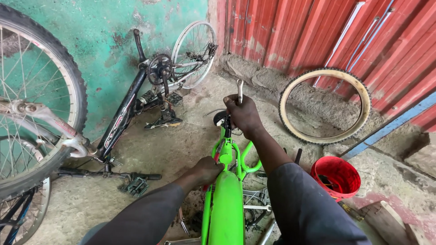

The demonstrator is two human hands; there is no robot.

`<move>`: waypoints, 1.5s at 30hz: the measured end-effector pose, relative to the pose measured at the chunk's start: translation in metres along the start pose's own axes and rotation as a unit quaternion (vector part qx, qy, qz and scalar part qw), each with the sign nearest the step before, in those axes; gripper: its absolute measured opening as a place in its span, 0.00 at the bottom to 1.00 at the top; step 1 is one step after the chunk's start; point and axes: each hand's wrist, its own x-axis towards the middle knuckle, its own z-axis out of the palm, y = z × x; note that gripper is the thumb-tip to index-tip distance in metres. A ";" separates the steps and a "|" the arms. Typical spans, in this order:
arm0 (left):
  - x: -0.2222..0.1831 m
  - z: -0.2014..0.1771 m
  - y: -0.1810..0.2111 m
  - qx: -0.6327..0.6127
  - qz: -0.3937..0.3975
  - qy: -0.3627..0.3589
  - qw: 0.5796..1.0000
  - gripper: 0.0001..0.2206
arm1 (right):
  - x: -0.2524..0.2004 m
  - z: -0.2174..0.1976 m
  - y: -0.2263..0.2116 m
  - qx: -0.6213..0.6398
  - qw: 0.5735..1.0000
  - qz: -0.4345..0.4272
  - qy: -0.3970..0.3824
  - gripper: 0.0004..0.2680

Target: A person is repairing or assembling a green bicycle frame, including attaching the seat and using pliers to adjust components.

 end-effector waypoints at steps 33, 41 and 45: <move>0.086 0.006 -0.095 -0.074 0.011 -0.010 0.997 0.25 | -0.006 -0.114 0.020 -0.361 0.926 0.072 0.086 0.16; 0.061 -0.002 -0.067 -0.038 -0.027 -0.025 0.999 0.24 | -0.039 -0.042 0.027 -0.383 0.898 0.057 -0.207 0.14; 0.050 0.000 -0.058 -0.014 -0.026 -0.024 0.999 0.26 | -0.052 -0.002 0.056 -0.335 0.933 0.060 -0.116 0.21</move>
